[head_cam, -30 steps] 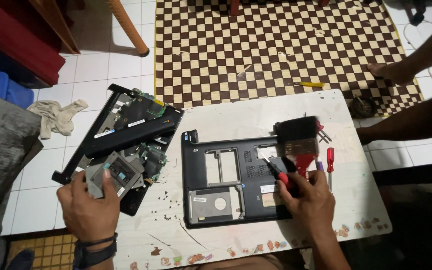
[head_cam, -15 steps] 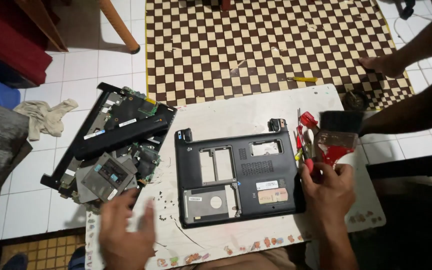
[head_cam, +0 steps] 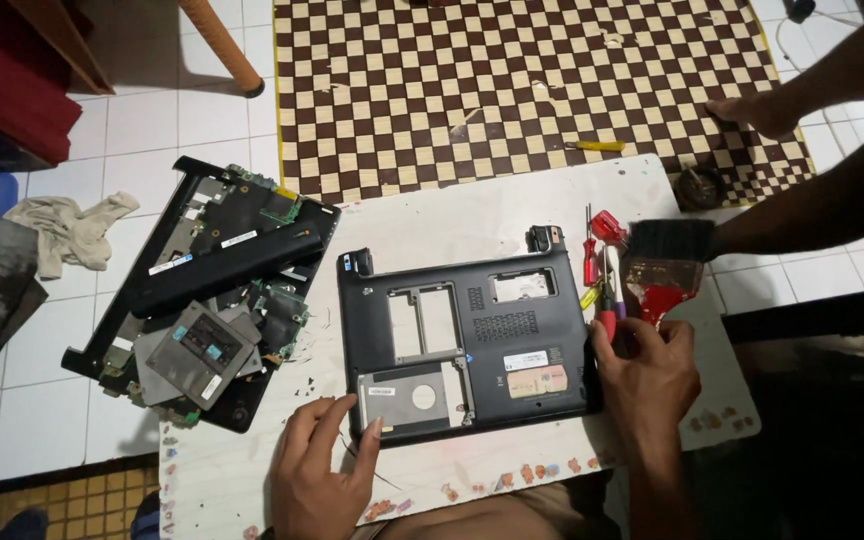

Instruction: Disassembling and cleaning the internal components of a laptop using a screwdriver and a brush.

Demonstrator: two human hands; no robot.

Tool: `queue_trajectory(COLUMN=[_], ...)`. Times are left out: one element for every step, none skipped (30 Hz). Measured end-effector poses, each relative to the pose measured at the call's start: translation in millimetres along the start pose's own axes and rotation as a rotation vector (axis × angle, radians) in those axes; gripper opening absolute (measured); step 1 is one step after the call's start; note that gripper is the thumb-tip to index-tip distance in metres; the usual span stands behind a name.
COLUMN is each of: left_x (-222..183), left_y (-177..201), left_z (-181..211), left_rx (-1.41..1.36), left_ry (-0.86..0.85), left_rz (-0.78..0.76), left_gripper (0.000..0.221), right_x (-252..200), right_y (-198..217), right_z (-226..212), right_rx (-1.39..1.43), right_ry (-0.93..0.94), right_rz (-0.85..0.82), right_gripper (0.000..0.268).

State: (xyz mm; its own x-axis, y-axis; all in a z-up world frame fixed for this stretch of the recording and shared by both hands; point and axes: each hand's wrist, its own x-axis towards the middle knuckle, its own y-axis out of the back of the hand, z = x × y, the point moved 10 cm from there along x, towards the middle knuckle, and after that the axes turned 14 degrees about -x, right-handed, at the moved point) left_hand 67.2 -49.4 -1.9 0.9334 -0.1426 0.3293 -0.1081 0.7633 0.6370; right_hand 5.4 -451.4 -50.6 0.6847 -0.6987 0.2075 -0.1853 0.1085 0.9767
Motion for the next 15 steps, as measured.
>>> queue_trajectory(left_x=[-1.1,-2.4,-3.6,-3.7,-3.6,-3.3,-4.5,-6.9,-9.4,-9.0,-8.6,-7.5,-8.9,-11.0,-13.2], left_y=[-0.9,-2.3,-3.6,-3.4,-2.9,-2.6,-3.8,-7.0,-10.4,-9.9,-9.6,-9.5,-10.6,-15.5,-20.3], left_z=[-1.3,-4.0,-7.0,-5.7,-4.2,-2.6,-5.9,-9.3,-12.7,-9.5,-1.9,5.8,3.0,2.2,1.3], left_rx=[-0.001,0.007,0.014,0.014,0.013,0.011,0.011,0.015,0.019,0.02,0.033,0.045,0.044,0.061,0.078], left_ry=[-0.001,0.013,0.027,0.028,0.025,0.022,0.023,0.027,0.031,0.032,-0.01,-0.054,-0.055,-0.077,-0.1], left_rz=[-0.001,-0.007,-0.013,-0.011,-0.008,-0.004,-0.002,-0.026,-0.05,-0.051,-0.052,-0.053,-0.052,-0.088,-0.125], left_gripper=[0.033,0.032,0.032,0.032,0.033,0.034,0.034,0.037,0.04,0.04,0.041,0.042,0.042,0.043,0.045], right_x=[-0.4,-0.5,-0.8,-1.3,-2.8,-5.5,-7.2,-6.7,-12.0,-11.7,-8.7,-8.5,-6.7,-6.0,-6.5], right_y=[2.1,5.2,8.3,24.5,30.2,35.2,21.7,28.4,35.7,56.5,59.8,62.9,61.4,57.7,57.8], right_z=[-2.5,-3.5,-4.5,-12.5,-12.5,-14.2,-1.0,0.6,3.1,-2.6,-4.2,-9.2,-0.4,-4.6,-8.8], right_rx=[-0.001,0.019,0.038,0.038,0.138,0.238,0.239,0.29,0.34,0.339,0.5,0.659,0.659,0.965,1.269], right_ry=[-0.001,-0.021,-0.041,-0.04,-0.126,-0.21,-0.207,-0.057,0.095,0.095,0.028,-0.036,-0.036,0.051,0.142], right_rz=[0.0,0.013,0.026,0.027,-0.072,-0.171,-0.17,0.021,0.212,0.211,0.039,-0.135,-0.134,-0.213,-0.296], right_gripper=[0.034,0.033,0.032,0.032,0.03,0.028,0.028,0.02,0.015,0.015,0.028,0.044,0.044,0.055,0.076])
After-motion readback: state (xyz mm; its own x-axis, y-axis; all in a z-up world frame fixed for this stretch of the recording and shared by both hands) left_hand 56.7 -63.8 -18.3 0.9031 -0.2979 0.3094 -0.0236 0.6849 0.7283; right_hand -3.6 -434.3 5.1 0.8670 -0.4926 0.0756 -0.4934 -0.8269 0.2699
